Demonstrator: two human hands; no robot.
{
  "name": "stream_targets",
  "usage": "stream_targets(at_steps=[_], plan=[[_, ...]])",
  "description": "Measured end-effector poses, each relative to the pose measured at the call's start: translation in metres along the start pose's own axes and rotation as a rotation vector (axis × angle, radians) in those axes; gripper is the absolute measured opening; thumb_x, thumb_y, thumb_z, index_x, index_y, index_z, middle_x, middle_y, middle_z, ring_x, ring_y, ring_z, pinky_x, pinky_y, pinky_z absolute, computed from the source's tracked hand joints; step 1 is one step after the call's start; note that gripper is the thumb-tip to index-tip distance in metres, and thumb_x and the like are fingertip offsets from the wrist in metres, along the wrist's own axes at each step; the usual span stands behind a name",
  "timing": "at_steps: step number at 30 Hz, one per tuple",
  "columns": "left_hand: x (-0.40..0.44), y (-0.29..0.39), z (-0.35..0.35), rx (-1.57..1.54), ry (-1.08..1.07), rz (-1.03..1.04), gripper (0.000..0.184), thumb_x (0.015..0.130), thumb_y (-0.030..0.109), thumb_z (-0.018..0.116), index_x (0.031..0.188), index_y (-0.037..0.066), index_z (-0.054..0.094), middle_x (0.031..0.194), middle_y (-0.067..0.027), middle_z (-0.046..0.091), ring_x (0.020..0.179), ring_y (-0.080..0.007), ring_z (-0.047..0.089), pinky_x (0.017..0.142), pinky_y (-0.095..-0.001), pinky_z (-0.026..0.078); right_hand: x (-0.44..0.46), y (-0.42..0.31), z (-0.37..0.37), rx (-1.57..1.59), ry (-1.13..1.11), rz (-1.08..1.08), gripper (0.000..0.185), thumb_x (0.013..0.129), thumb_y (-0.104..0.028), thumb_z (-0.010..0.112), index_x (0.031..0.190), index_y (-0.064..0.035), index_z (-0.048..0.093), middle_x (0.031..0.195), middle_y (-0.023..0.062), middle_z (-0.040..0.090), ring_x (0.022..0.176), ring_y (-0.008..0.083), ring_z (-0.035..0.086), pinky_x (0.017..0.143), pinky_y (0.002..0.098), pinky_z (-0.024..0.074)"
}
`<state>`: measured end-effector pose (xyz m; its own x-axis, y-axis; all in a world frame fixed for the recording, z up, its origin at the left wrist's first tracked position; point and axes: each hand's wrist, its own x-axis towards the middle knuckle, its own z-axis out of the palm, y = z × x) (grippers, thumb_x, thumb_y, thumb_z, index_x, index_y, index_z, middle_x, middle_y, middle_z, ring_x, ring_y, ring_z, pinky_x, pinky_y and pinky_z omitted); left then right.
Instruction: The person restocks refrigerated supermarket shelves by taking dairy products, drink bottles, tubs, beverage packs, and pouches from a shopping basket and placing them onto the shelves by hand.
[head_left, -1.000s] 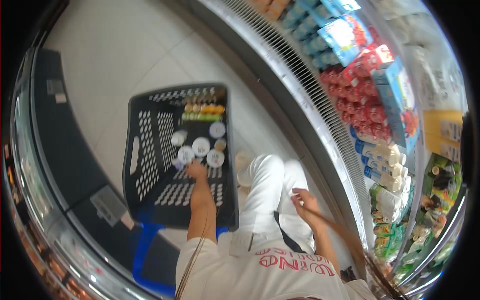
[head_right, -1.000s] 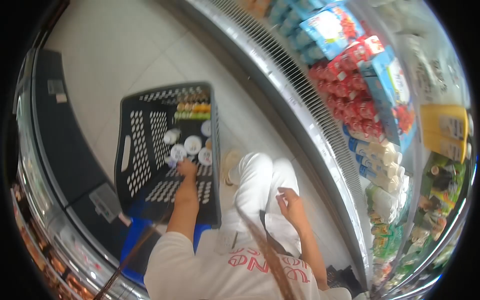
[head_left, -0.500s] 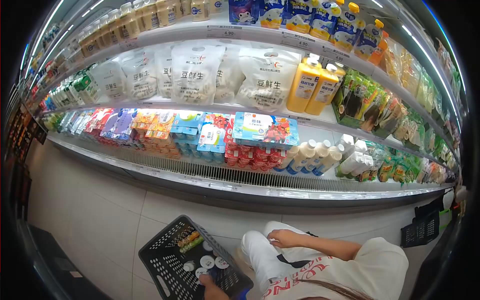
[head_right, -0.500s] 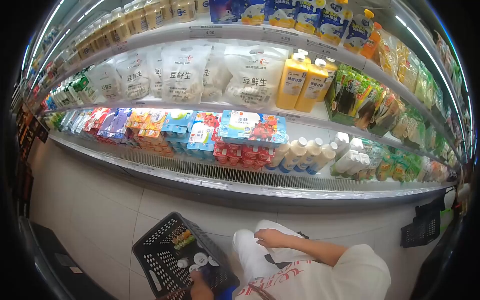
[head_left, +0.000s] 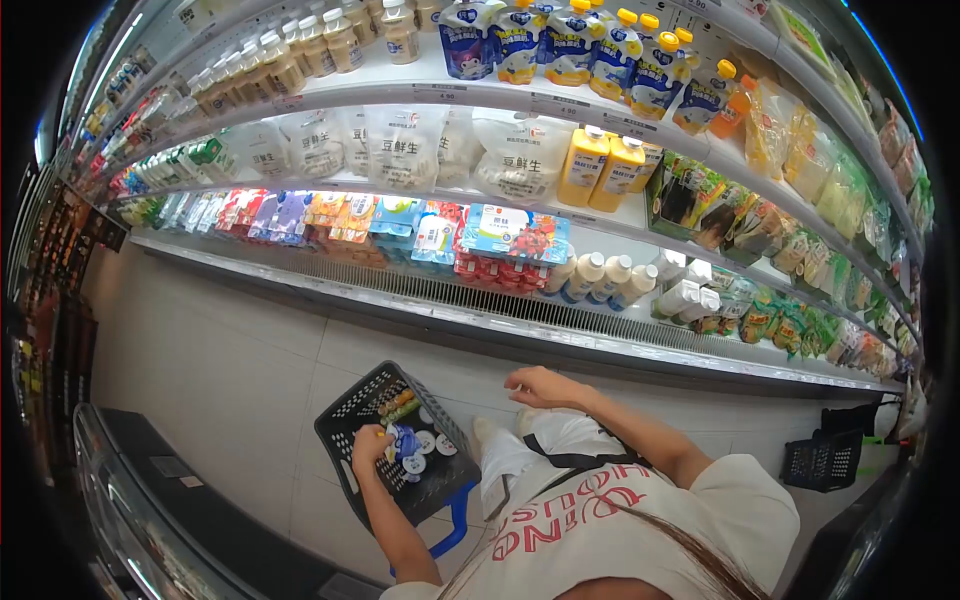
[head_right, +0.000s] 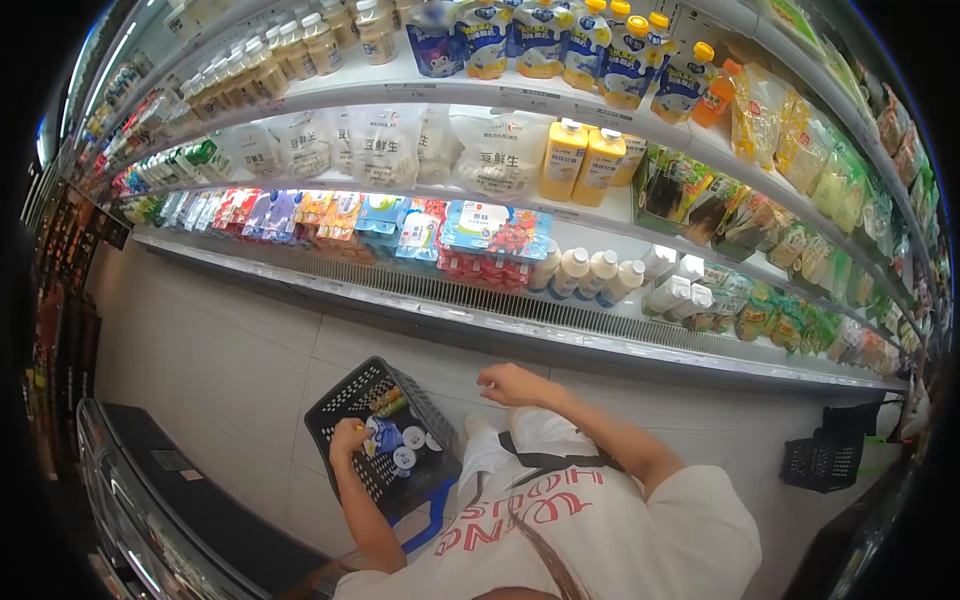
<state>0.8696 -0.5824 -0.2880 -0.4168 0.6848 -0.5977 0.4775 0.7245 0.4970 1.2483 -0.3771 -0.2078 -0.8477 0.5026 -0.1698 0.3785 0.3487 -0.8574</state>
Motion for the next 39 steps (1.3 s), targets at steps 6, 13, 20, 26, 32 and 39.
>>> stream_targets(at_steps=[6,13,20,26,32,39], plan=[[-0.065,0.191,-0.119,-0.233,-0.282,0.363,0.021,0.079,0.015,0.060,0.088,-0.003,0.065,0.074,-0.0054,0.063,0.064,-0.0107,0.062,0.055,-0.0232,0.050,0.054,-0.077,-0.047,0.452,-0.022,0.115,0.050,0.099,-0.041,0.045,0.130,-0.0019,0.050,0.128,0.0102,0.054,0.110,0.0182,0.054,0.094,0.0319,0.0446],[-0.074,0.281,-0.159,-0.410,-0.334,0.565,0.008,0.078,0.007,0.059,0.085,0.004,0.060,0.078,0.0047,0.054,0.070,-0.0031,0.051,0.063,-0.0185,0.043,0.066,-0.116,-0.060,0.988,-0.133,0.156,0.059,0.100,-0.051,0.031,0.131,-0.0036,0.049,0.124,0.0093,0.055,0.114,0.0178,0.053,0.098,0.0334,0.0421],[-0.074,0.315,-0.142,-0.870,-0.275,0.682,0.029,0.088,0.015,0.064,0.113,0.005,0.052,0.098,-0.0008,0.059,0.084,-0.0074,0.060,0.068,-0.0199,0.049,0.045,-0.137,-0.073,1.041,-0.081,-0.070,0.059,0.084,-0.020,0.072,0.131,0.0007,0.043,0.121,0.0088,0.057,0.109,0.0148,0.056,0.094,0.0312,0.0456],[-0.083,0.334,-0.083,-1.313,-0.392,0.888,0.065,0.092,0.042,0.058,0.138,0.002,0.036,0.137,-0.0162,0.045,0.125,-0.0231,0.045,0.098,-0.0407,0.042,0.032,-0.149,-0.110,1.590,-0.285,-0.100,0.048,0.093,-0.030,0.053,0.126,0.0032,0.047,0.102,0.0141,0.063,0.083,0.0195,0.063,0.066,0.0291,0.0516],[-0.089,0.372,-0.067,-1.527,-0.653,0.800,0.029,0.094,0.021,0.060,0.115,0.002,0.056,0.098,-0.0076,0.066,0.074,-0.0125,0.062,0.059,-0.0249,0.049,0.033,-0.157,-0.116,1.984,-0.579,-0.249,0.061,0.097,-0.043,0.038,0.124,0.0103,0.047,0.093,0.0229,0.062,0.070,0.0235,0.062,0.053,0.0278,0.0516],[-0.120,0.407,-0.072,-1.445,-0.122,0.618,0.021,0.089,0.016,0.066,0.102,-0.001,0.063,0.090,-0.0074,0.068,0.073,-0.0121,0.064,0.060,-0.0253,0.052,0.024,-0.158,-0.122,1.532,0.070,-0.020,0.065,0.099,-0.051,0.029,0.129,0.0046,0.045,0.119,0.0187,0.058,0.100,0.0288,0.061,0.083,0.0383,0.0523]])
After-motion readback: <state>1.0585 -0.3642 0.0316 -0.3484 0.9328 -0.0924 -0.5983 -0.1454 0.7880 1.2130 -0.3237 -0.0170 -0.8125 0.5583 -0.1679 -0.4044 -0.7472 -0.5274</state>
